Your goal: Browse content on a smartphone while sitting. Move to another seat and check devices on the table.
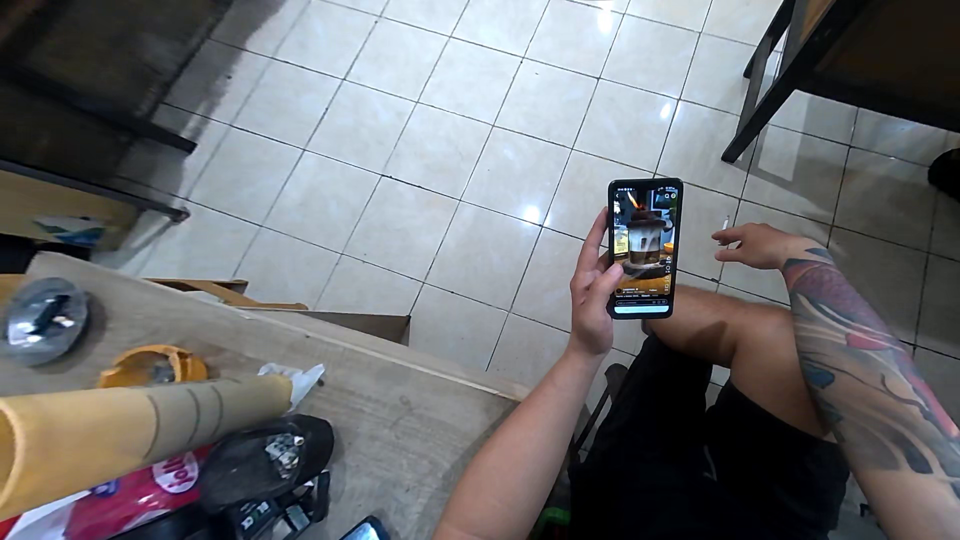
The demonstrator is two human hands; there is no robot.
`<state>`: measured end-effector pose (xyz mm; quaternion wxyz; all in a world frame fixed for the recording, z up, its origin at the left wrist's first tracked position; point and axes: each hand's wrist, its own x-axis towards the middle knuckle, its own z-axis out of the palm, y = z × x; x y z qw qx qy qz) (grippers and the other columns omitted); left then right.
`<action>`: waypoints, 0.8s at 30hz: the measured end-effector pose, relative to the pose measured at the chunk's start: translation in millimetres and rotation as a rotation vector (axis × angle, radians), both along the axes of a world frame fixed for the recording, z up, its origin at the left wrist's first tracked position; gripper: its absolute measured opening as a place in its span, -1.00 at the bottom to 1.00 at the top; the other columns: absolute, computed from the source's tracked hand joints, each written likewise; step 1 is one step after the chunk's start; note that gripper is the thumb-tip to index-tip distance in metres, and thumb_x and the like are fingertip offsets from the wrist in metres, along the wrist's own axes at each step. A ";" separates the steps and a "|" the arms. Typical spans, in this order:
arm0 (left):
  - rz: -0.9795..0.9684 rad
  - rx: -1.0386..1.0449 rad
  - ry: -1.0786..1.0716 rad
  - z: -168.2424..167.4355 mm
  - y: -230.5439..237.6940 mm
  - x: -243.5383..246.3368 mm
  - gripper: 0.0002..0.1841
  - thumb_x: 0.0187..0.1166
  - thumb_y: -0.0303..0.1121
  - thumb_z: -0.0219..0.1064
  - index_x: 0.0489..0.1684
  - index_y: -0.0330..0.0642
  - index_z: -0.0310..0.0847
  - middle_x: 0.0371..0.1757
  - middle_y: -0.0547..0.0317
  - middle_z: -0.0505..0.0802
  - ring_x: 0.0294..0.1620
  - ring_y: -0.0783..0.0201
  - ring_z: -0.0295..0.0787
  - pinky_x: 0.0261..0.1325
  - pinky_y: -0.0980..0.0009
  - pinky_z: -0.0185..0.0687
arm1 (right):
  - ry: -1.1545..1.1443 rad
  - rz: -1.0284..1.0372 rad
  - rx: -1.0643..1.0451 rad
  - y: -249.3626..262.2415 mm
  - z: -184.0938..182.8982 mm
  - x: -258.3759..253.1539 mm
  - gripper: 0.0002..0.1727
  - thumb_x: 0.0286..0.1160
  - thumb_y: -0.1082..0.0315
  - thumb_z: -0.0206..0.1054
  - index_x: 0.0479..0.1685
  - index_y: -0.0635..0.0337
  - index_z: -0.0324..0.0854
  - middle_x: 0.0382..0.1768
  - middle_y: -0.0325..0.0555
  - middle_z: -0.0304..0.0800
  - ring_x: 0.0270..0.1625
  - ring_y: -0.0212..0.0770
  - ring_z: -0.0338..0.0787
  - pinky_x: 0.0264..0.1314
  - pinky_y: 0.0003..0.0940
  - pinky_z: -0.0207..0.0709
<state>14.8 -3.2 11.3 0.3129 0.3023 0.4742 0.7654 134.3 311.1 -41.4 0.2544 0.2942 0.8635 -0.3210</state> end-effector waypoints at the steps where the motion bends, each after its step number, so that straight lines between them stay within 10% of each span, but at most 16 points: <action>1: -0.003 0.001 -0.005 0.1 -0.1 0.0 -0.28 0.67 -0.17 -0.06 0.93 0.18 -0.15 0.56 -0.08 0.58 0.29 0.09 0.74 0.17 0.09 0.77 | -0.001 -0.002 0.002 0.0 -0.4 -0.2 -0.39 0.67 0.12 0.38 0.64 0.19 0.48 0.47 0.18 0.66 0.49 0.21 0.66 0.56 0.27 0.43; 24: -0.001 0.009 -0.007 -0.8 -0.1 -0.1 -0.28 0.68 -0.15 -0.06 0.92 0.19 -0.14 0.57 -0.07 0.57 0.29 0.10 0.74 0.17 0.10 0.77 | 0.007 0.009 0.000 1.1 -0.3 0.1 -0.39 0.67 0.13 0.38 0.65 0.20 0.46 0.47 0.22 0.65 0.50 0.24 0.65 0.57 0.29 0.41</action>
